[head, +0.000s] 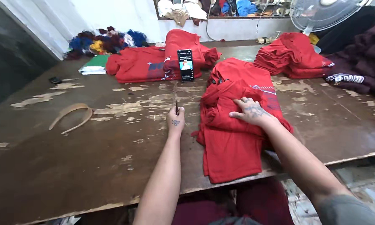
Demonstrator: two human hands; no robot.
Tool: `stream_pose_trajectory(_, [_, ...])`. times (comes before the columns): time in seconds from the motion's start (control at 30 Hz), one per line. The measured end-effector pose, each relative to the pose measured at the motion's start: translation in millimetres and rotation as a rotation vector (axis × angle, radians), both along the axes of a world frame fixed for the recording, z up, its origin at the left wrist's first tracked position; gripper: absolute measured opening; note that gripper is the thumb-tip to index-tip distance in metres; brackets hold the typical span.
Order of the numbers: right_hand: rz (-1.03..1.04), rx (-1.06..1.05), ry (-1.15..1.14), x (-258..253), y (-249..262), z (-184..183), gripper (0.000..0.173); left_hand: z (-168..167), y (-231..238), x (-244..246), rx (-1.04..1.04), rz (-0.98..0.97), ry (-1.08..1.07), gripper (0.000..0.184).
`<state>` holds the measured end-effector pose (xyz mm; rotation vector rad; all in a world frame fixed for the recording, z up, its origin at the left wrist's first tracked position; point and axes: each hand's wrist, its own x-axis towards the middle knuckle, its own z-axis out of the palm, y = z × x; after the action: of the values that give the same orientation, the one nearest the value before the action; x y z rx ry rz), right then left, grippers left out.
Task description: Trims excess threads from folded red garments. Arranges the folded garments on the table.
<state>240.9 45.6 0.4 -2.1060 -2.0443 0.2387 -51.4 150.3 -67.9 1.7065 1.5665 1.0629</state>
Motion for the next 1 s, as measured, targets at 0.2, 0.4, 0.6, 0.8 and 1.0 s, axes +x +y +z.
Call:
stream_pose_trajectory(0.2, [0.152, 0.272, 0.091, -2, 3, -12, 0.031, -2, 5, 3, -0.051, -0.009, 0.044, 0.03])
stream_pose_trajectory(0.4, [0.702, 0.038, 0.154, -72, -133, 16, 0.022, -4, 6, 4, -0.066, 0.02, 0.087, 0.032])
stream_pose_trajectory(0.6, [0.236, 0.293, 0.122, 33, -106, 38, 0.04, 8, 30, 7, -0.262, 0.067, -0.042, 0.031])
stream_pose_trajectory(0.8, [-0.289, -0.13, 0.305, 90, 7, 24, 0.067, 6, 23, 5, -0.084, -0.007, 0.049, 0.032])
stream_pose_trajectory(1.0, [-0.343, -0.172, 0.36, 105, 74, -4, 0.068, 8, 24, 1, -0.086, 0.009, -0.001, 0.029])
